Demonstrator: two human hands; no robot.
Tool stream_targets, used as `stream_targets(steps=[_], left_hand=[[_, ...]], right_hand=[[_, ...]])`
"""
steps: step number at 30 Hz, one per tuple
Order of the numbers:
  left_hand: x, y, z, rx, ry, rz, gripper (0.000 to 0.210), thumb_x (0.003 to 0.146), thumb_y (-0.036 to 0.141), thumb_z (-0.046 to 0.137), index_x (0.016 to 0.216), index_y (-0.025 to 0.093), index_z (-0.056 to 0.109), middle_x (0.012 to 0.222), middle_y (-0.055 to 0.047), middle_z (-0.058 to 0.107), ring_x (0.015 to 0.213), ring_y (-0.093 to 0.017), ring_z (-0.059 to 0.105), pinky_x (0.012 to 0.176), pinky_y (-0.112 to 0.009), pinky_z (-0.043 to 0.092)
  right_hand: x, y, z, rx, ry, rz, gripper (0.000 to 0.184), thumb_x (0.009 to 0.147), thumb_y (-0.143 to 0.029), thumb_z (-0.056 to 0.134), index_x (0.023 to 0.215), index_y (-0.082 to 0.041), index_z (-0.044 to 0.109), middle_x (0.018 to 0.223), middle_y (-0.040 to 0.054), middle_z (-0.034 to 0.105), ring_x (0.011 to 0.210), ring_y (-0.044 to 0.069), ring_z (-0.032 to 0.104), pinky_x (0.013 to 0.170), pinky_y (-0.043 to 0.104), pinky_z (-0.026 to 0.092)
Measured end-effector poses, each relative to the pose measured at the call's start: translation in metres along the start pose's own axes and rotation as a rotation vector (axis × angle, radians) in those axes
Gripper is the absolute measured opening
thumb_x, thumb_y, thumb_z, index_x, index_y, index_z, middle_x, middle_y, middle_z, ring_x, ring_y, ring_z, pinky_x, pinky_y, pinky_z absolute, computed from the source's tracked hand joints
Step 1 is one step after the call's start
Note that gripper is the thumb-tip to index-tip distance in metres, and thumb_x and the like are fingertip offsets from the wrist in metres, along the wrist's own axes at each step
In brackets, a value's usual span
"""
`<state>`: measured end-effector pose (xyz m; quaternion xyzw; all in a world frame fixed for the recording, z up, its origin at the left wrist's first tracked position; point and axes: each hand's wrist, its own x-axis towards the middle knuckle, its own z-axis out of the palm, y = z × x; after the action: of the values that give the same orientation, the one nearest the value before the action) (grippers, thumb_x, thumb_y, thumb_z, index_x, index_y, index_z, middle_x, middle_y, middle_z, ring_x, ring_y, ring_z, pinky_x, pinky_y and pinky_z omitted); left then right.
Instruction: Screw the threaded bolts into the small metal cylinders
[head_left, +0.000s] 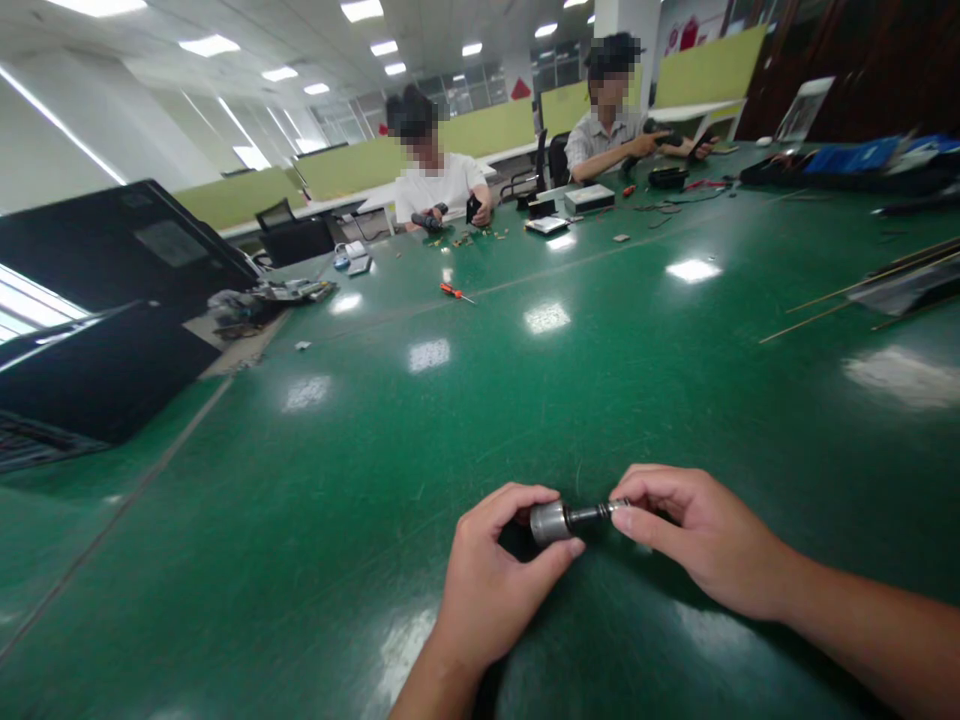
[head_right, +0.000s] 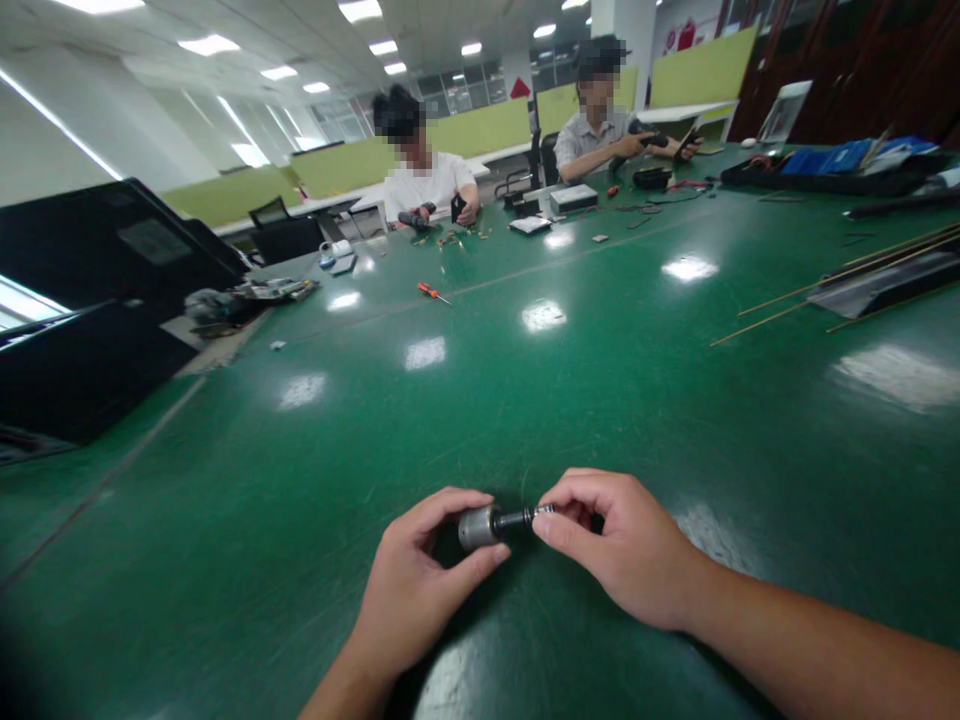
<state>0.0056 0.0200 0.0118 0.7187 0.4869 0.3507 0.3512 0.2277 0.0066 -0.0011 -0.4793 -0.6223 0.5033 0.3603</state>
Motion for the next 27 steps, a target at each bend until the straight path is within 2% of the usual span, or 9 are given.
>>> stream_targets(steps=[27], left_hand=[[-0.0014, 0.0002, 0.0009, 0.034, -0.023, -0.010, 0.029, 0.069, 0.016, 0.080, 0.095, 0.025, 0.071, 0.089, 0.001, 0.073, 0.081, -0.019, 0.066, 0.075, -0.030, 0.048]], right_hand=[[-0.0011, -0.0011, 0.0013, -0.012, -0.026, 0.014, 0.021, 0.091, -0.035, 0.061, 0.079, -0.020, 0.068, 0.074, 0.0006, 0.056, 0.070, 0.015, 0.051, 0.063, 0.027, 0.040]])
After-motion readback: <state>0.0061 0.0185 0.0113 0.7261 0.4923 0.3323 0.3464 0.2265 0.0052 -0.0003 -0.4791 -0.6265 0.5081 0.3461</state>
